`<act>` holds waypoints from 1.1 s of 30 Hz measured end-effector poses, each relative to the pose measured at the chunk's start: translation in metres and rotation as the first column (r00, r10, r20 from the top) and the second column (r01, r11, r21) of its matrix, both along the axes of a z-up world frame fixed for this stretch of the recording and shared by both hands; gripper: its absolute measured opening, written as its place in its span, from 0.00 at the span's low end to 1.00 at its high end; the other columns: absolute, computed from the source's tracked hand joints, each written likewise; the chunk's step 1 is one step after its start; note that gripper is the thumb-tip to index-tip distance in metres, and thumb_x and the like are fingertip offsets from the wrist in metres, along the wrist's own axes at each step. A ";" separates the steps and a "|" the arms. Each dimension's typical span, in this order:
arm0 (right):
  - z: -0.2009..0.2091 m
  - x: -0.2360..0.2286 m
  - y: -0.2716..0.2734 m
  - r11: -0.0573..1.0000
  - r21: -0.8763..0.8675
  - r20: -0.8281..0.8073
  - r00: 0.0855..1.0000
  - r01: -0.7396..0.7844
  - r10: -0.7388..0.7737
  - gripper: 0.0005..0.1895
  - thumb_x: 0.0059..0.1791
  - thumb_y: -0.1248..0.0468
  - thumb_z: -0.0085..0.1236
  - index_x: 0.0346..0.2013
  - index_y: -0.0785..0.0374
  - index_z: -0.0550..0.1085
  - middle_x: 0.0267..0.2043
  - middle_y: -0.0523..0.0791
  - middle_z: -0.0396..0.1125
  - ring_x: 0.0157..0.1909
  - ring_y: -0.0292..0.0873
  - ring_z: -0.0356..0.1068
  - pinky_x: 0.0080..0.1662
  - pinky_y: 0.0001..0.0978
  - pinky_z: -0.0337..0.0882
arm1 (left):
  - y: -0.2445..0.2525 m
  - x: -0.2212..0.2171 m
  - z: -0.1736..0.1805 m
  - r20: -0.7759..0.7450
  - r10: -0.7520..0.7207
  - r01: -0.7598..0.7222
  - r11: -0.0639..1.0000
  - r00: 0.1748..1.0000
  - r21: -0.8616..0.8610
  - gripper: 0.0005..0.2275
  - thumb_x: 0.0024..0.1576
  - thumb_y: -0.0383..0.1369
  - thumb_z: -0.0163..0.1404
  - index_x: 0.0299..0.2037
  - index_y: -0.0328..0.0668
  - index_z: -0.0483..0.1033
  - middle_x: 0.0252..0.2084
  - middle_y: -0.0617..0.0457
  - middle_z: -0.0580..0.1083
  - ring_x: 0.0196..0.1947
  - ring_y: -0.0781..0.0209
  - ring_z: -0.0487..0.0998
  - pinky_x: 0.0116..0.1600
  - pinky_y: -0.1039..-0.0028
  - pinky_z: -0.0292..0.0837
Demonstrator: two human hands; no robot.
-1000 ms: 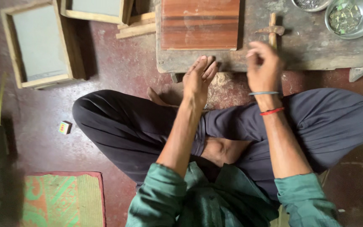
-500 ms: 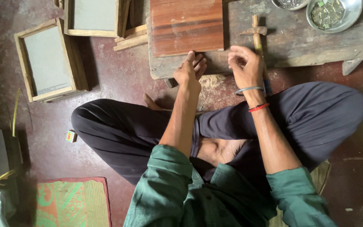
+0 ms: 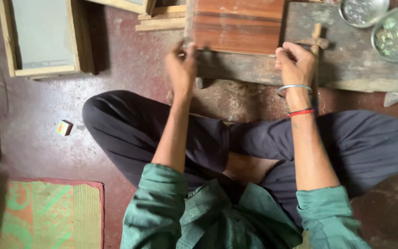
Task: The person sits cross-legged on the floor and assembles a wooden frame by hammering nails into a rectangular wooden board. They repeatedly pick up nails from a metal bowl, position them on the board, and strike them with a hammer. The person occasionally flips the board to work on different sides.
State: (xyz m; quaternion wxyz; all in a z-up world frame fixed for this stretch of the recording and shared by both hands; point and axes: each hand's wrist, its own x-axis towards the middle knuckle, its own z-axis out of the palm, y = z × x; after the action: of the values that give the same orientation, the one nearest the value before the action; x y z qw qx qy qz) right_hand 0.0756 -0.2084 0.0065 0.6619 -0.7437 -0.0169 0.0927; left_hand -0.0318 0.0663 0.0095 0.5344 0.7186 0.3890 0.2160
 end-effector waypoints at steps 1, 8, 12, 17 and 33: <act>0.003 0.000 0.004 0.998 -0.059 -0.016 1.000 -0.007 0.006 0.14 0.53 0.69 0.63 0.52 0.75 0.77 0.37 0.45 0.74 0.34 0.32 0.72 0.36 0.22 0.74 | 0.002 0.003 -0.001 -0.061 -0.054 0.052 0.998 0.997 -0.036 0.15 0.57 0.34 0.55 0.53 0.37 0.81 0.37 0.47 0.80 0.26 0.67 0.76 0.31 0.73 0.76; 0.012 -0.007 -0.006 0.977 -0.209 -0.004 0.999 0.044 -0.046 0.14 0.52 0.68 0.66 0.50 0.74 0.77 0.39 0.45 0.75 0.35 0.32 0.75 0.36 0.21 0.77 | -0.022 -0.019 0.006 -0.024 -0.050 0.048 0.996 0.998 -0.075 0.13 0.55 0.31 0.61 0.48 0.35 0.82 0.33 0.49 0.80 0.27 0.66 0.76 0.35 0.72 0.78; 0.009 -0.018 -0.023 0.966 -0.254 0.074 0.997 0.051 -0.033 0.13 0.53 0.69 0.68 0.48 0.75 0.77 0.39 0.47 0.76 0.34 0.33 0.75 0.36 0.22 0.76 | -0.038 -0.036 0.014 0.033 -0.078 0.081 0.993 0.996 -0.083 0.12 0.54 0.30 0.63 0.46 0.32 0.82 0.32 0.49 0.80 0.30 0.65 0.78 0.39 0.71 0.78; 0.018 -0.021 -0.023 0.946 -0.325 0.102 0.995 0.021 0.013 0.15 0.51 0.69 0.69 0.49 0.72 0.75 0.38 0.46 0.75 0.31 0.31 0.72 0.32 0.20 0.73 | -0.038 -0.037 0.019 0.007 -0.095 0.095 0.987 0.995 -0.127 0.14 0.52 0.31 0.64 0.46 0.34 0.82 0.32 0.49 0.80 0.29 0.65 0.79 0.36 0.72 0.79; 0.012 -0.015 -0.019 0.733 -0.671 0.301 0.944 0.111 0.133 0.25 0.48 0.54 0.77 0.49 0.68 0.77 0.34 0.47 0.74 0.35 0.42 0.75 0.39 0.36 0.74 | -0.034 -0.027 0.018 -0.090 -0.162 0.163 0.987 0.983 -0.003 0.17 0.50 0.38 0.67 0.42 0.40 0.75 0.29 0.53 0.76 0.26 0.63 0.74 0.30 0.72 0.73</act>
State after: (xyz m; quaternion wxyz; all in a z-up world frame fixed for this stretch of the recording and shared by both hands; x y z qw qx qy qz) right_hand 0.0604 -0.2271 0.0181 0.3309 -0.9383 -0.0964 -0.0289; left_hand -0.0587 0.0323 0.0275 0.5308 0.7580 0.3521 0.1401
